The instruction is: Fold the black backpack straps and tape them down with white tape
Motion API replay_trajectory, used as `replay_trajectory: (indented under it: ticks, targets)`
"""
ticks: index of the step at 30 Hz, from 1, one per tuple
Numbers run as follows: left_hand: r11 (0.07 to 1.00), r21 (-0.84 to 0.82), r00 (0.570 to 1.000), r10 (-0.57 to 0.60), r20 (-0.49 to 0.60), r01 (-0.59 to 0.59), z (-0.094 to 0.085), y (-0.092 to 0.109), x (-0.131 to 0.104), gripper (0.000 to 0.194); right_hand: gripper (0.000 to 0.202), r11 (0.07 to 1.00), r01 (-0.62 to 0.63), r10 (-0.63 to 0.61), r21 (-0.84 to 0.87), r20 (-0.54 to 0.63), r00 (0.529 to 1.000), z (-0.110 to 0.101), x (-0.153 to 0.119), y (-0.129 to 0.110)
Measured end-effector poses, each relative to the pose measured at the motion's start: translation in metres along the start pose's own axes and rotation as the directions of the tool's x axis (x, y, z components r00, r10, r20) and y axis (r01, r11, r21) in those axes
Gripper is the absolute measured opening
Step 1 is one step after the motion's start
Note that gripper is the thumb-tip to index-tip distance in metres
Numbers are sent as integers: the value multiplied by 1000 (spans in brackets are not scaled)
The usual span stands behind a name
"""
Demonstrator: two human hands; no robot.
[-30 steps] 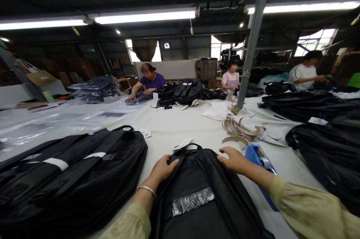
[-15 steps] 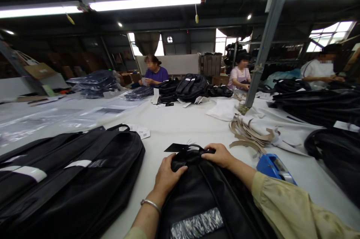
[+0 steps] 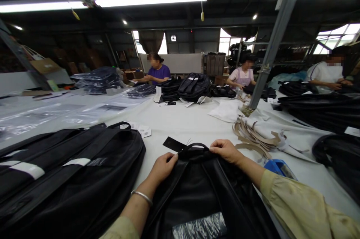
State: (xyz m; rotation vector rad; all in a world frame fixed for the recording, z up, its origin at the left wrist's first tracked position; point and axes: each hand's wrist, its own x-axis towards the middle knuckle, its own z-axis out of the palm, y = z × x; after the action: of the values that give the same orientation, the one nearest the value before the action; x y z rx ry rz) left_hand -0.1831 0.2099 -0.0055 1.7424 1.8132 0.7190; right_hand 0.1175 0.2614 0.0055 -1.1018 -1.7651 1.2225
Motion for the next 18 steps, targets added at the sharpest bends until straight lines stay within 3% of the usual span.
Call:
replay_trajectory:
  ticks: [3, 7, 10, 12, 18]
  targets:
    - [992, 50, 993, -113, 28, 112, 10, -1, 12, 21, 33, 967, -4, 28, -255, 91, 995, -4, 2, 6]
    - [981, 81, 982, -180, 61, 175, 23, -1, 28, 13, 30, 821, -42, 154, -569, 150, 977, 0, 12, 8]
    - [982, 92, 983, -172, 71, 166, 26, 2, 33, 11, 38, 755, -181, 317, -630, 109, 942, 13, 27, 6]
    - [984, 82, 984, -163, 71, 157, 27, 4, 32, 12, 41, 736, -239, 351, -633, 55, 935, 25, 36, 5]
    - [981, -39, 977, -185, 108, 190, 20, -9, 22, 15, 19, 872, -93, 133, -480, 49, 990, 39, 37, 10]
